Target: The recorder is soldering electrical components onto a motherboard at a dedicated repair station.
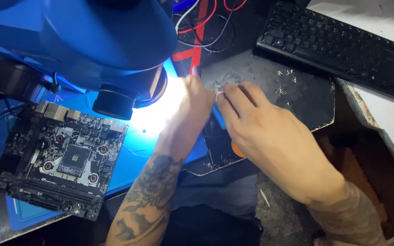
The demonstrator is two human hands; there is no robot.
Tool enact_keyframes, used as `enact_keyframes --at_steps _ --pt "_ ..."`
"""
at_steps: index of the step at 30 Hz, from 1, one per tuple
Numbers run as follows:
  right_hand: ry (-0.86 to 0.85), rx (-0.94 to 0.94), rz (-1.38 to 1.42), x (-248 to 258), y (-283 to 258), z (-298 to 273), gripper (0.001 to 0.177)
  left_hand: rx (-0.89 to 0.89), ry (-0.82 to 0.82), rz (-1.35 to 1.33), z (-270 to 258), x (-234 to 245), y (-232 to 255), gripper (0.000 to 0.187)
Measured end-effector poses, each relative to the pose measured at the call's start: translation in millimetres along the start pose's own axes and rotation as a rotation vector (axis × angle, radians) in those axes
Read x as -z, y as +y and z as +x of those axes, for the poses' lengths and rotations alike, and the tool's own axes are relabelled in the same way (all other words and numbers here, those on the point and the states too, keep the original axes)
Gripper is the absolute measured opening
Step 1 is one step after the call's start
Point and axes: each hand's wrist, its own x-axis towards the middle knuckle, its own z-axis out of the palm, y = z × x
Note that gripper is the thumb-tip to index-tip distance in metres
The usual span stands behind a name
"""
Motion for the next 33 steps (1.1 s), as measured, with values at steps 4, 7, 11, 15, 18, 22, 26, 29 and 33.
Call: enact_keyframes --at_steps 4,7,11,15,18,22,26,29,33 --pt "0.067 0.008 0.026 -3.0 2.5 1.6 0.054 0.173 0.101 -0.589 4.2 56.9 11.2 0.014" --pt "0.184 -0.067 0.248 -15.6 16.5 -2.3 0.05 0.288 0.082 -0.803 2.0 85.6 24.7 0.018" --pt "0.265 -0.178 0.483 -34.6 30.6 -4.0 0.044 0.163 0.179 -0.693 -9.2 97.6 35.8 0.019" --pt "0.328 -0.355 0.713 -46.5 30.7 -12.3 0.03 0.005 0.281 -0.616 -25.4 119.8 43.8 0.021" --pt "0.381 -0.421 0.883 -62.2 31.1 -30.2 0.03 -0.097 0.253 -0.514 -39.4 141.6 43.7 0.029" --pt "0.344 -0.445 1.079 -77.5 24.3 -51.6 0.044 -0.101 0.006 -0.34 -64.4 156.2 33.8 0.046" --pt "0.327 -0.474 0.981 -87.2 21.5 -65.4 0.046 -0.104 -0.056 -0.235 -73.0 153.4 30.1 0.049" --pt "0.308 -0.464 0.903 -81.1 15.8 -65.5 0.048 -0.112 -0.076 -0.174 -76.3 149.8 30.9 0.046" --pt "0.271 -0.463 0.947 -69.9 9.4 -62.4 0.05 -0.122 -0.075 -0.163 -77.4 149.3 32.5 0.041"
